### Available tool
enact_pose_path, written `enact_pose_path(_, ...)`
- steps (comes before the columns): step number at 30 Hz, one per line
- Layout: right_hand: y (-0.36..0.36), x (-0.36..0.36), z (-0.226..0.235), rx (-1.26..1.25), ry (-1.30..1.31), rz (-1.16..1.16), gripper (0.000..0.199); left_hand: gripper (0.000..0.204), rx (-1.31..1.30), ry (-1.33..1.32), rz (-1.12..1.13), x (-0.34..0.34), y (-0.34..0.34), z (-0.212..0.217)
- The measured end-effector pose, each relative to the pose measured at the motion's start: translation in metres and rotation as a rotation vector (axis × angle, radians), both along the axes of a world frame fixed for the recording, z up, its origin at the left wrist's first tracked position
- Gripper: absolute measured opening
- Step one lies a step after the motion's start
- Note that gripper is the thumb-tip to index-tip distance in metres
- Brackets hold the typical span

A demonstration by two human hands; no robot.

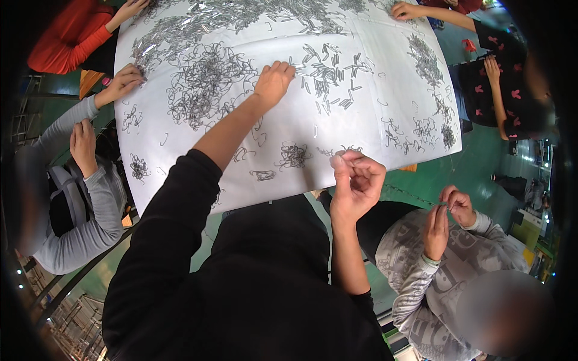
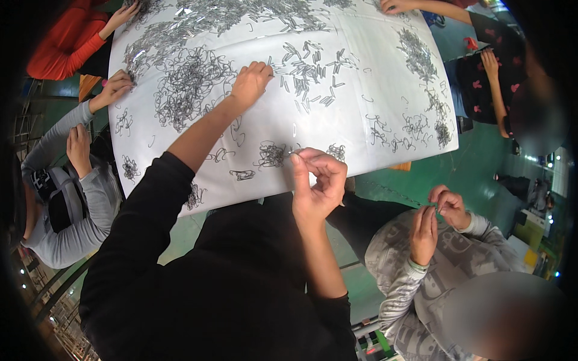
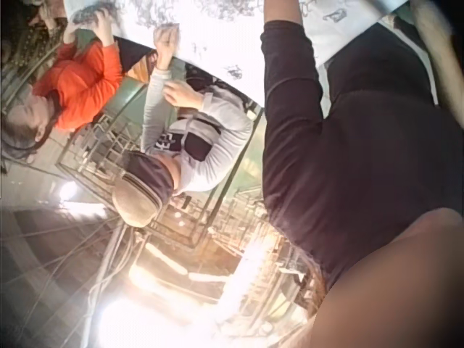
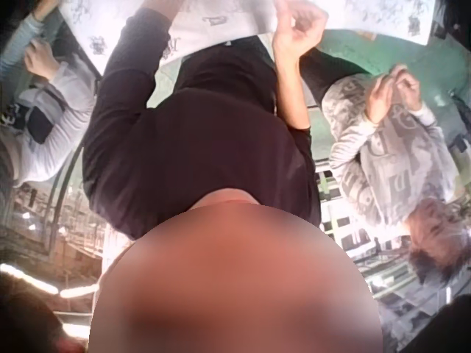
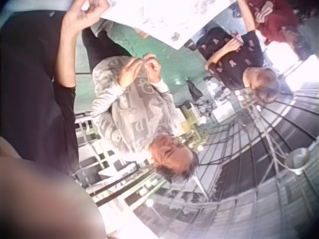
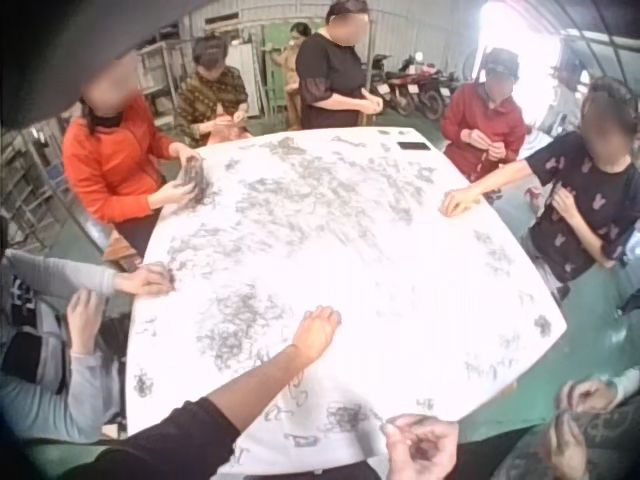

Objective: The person repeatedly picks up small metal paperclips from a large white board and links them together by hand. The person works alongside several others at the same table, each performing the same linking action. The linked clips accumulate in small clusters on the board.

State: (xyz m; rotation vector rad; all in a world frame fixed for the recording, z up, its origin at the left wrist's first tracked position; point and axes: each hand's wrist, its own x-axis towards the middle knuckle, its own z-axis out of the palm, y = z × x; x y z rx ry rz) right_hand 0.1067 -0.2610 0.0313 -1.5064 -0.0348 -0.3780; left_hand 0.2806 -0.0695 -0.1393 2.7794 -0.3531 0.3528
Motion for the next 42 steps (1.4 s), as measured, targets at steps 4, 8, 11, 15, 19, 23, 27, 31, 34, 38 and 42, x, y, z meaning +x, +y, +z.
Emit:
enact_pose_path(4, 0.007, 0.003, -0.003, -0.01, -0.05, 0.067, 0.027, 0.014, -0.304, 0.209, 0.143, -0.003, 0.013, 0.013)
enact_pose_path(8, 0.022, 0.002, -0.003, 0.008, -0.075, 0.121, 0.027, 0.019, -0.972, 0.606, 0.365, -0.038, 0.044, 0.054)
enact_pose_path(11, 0.038, -0.001, -0.004, 0.008, -0.06, 0.171, 0.026, 0.02, -1.364, 0.687, 0.44, -0.083, 0.065, 0.093)
enact_pose_path(15, 0.068, -0.003, -0.006, -0.038, -0.083, 0.243, 0.024, 0.022, -1.583, 0.659, 0.355, -0.142, 0.075, 0.14)
enact_pose_path(19, 0.093, -0.01, -0.005, -0.089, -0.007, 0.345, 0.028, 0.018, -1.557, 0.528, 0.284, -0.183, 0.07, 0.165)
enact_pose_path(23, 0.113, -0.016, -0.004, -0.144, -0.043, 0.383, 0.027, 0.014, -1.457, 0.345, 0.31, -0.207, 0.065, 0.182)
enact_pose_path(27, 0.126, -0.021, -0.003, -0.204, -0.066, 0.413, 0.026, 0.012, -1.433, 0.29, 0.386, -0.222, 0.068, 0.195)
enact_pose_path(31, 0.135, -0.025, -0.008, -0.171, -0.039, 0.476, 0.026, 0.011, -1.309, 0.182, 0.411, -0.231, 0.072, 0.197)
enact_pose_path(34, 0.138, -0.025, -0.022, -0.133, -0.033, 0.491, 0.02, 0.011, -1.13, 0.034, 0.395, -0.237, 0.076, 0.196)
enact_pose_path(38, 0.127, 0.017, -0.058, -0.53, 0.013, 0.454, 0.012, 0.011, -1.143, 0.002, 0.458, -0.242, 0.082, 0.199)
enact_pose_path(42, 0.134, 0.076, -0.105, -0.858, 0.079, 0.503, 0.011, 0.011, -1.122, -0.036, 0.509, -0.25, 0.089, 0.206)
